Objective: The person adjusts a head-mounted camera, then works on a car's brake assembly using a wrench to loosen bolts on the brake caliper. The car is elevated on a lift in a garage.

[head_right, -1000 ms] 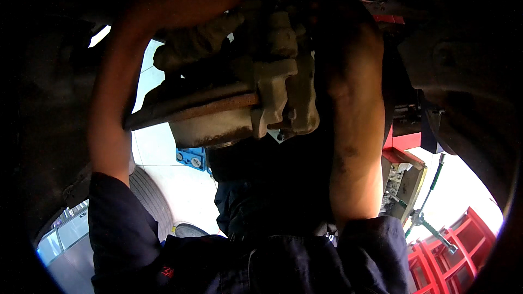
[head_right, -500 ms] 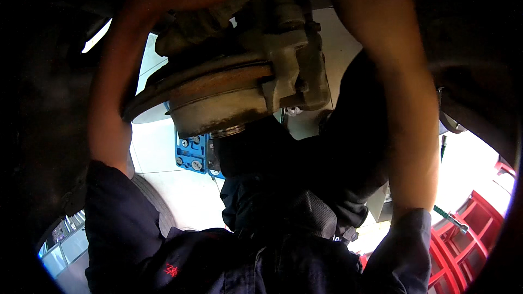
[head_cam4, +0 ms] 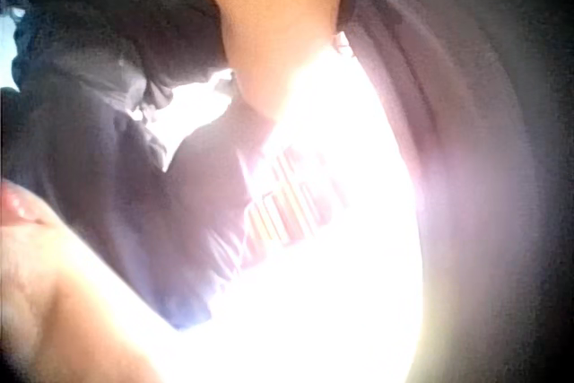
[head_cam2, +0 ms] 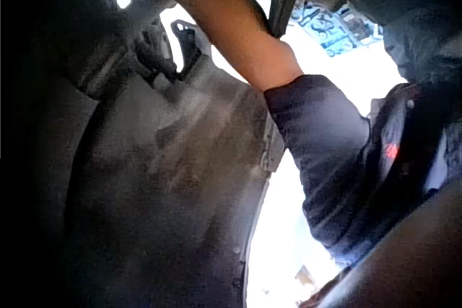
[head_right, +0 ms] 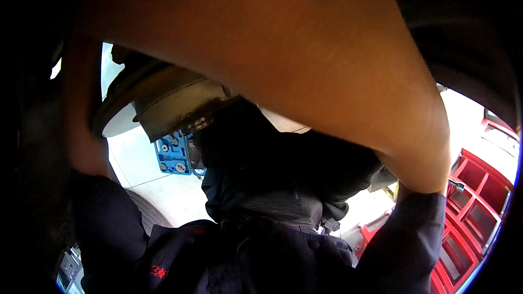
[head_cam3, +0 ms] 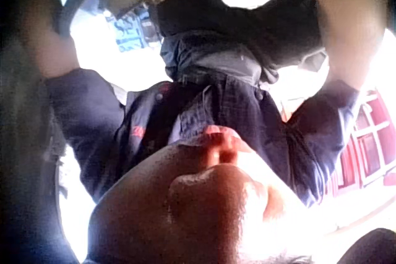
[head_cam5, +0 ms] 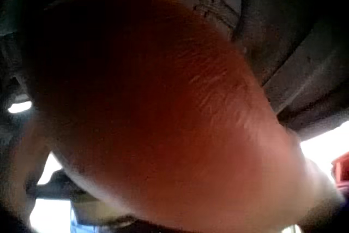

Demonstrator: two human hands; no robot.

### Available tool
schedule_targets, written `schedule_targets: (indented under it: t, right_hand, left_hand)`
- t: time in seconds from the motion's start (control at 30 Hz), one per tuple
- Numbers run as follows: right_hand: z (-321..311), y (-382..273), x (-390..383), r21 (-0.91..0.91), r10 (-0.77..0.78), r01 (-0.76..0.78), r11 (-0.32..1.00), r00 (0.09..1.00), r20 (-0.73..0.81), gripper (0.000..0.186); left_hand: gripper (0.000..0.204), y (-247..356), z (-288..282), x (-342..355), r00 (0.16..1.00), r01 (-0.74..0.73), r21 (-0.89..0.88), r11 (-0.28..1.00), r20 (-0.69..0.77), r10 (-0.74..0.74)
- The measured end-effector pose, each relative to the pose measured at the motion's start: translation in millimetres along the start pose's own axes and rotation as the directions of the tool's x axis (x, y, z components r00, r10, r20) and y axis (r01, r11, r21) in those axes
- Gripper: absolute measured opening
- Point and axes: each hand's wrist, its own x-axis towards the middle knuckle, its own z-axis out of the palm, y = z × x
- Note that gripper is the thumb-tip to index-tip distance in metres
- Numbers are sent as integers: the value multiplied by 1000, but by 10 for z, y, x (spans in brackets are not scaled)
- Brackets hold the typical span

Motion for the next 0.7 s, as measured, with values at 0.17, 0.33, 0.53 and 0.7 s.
schedule_targets:
  t: [0.17,0.33,0.53,0.7]
  right_hand:
    - [3,-46,80,284,27,-10,959,998,-54,26]
    - [34,185,160,473,104,-42,880,989,-105,25]
    - [-16,391,194,536,155,-22,844,966,-205,25]
    - [-120,551,251,695,73,-40,718,997,-19,27]
  left_hand:
    - [26,150,-194,-329,988,152,35,988,27,-153]
    - [26,304,-252,-208,937,320,-31,947,160,-311]
    - [28,30,-90,-228,970,224,-160,961,128,-205]
    - [30,-82,-20,-408,994,95,185,978,-79,-82]
